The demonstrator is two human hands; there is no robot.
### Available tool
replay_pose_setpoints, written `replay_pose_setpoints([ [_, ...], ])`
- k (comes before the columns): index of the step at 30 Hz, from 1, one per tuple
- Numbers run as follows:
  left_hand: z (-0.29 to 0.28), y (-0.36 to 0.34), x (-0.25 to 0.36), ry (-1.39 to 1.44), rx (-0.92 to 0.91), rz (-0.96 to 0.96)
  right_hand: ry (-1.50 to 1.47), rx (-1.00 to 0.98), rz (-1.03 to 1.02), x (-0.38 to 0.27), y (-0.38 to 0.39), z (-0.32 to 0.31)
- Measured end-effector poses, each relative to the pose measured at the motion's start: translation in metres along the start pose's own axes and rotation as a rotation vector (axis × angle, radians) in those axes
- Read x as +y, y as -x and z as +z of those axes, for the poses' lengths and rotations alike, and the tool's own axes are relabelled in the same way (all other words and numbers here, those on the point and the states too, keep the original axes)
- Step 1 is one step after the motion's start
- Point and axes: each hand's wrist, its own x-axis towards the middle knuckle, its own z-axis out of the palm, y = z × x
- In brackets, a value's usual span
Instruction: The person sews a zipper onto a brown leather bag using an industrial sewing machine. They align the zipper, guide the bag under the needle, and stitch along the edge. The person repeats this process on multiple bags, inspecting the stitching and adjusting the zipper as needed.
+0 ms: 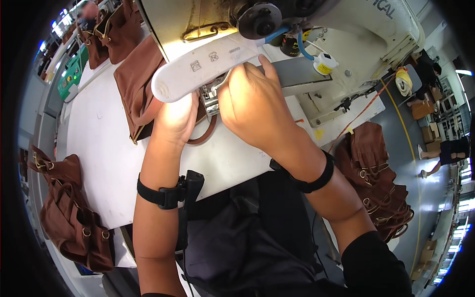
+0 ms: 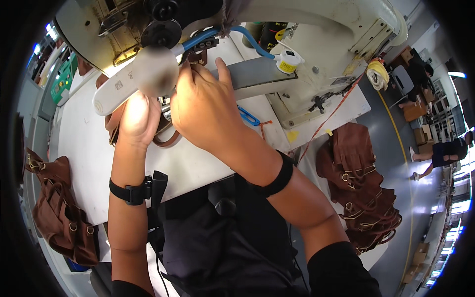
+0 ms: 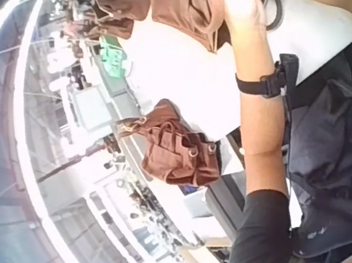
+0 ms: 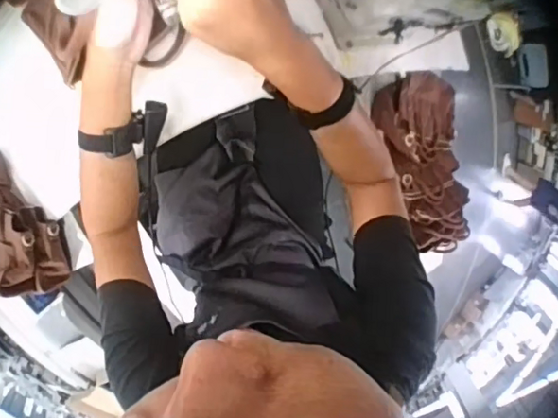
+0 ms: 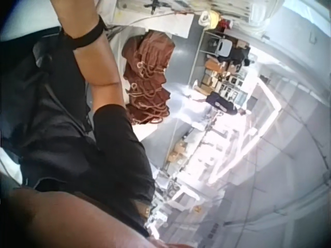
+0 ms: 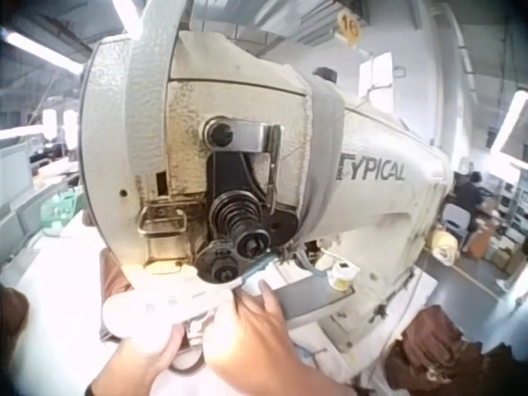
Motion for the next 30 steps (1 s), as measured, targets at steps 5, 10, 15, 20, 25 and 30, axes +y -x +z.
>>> replay_pose_setpoints([
  [5,-0.001,0.012,0.000,0.011,0.083,-0.070,0.071,0.029,0.034,-0.004,-0.001,0.005],
  [10,0.017,0.023,0.004,0.050,0.250,-0.128,0.048,0.094,0.084,-0.012,0.007,0.005],
  [15,0.029,0.028,0.002,0.017,0.339,-0.085,0.057,0.148,0.077,-0.021,0.018,0.006],
  [20,0.034,0.039,0.008,0.106,0.335,-0.115,0.030,0.072,0.099,-0.031,0.032,-0.004],
  [25,0.033,0.044,0.005,0.165,0.348,-0.127,0.053,0.074,0.109,-0.034,0.036,-0.004],
  [30,0.033,0.050,0.011,0.164,0.347,-0.102,0.068,0.155,0.096,-0.030,0.039,-0.014],
])
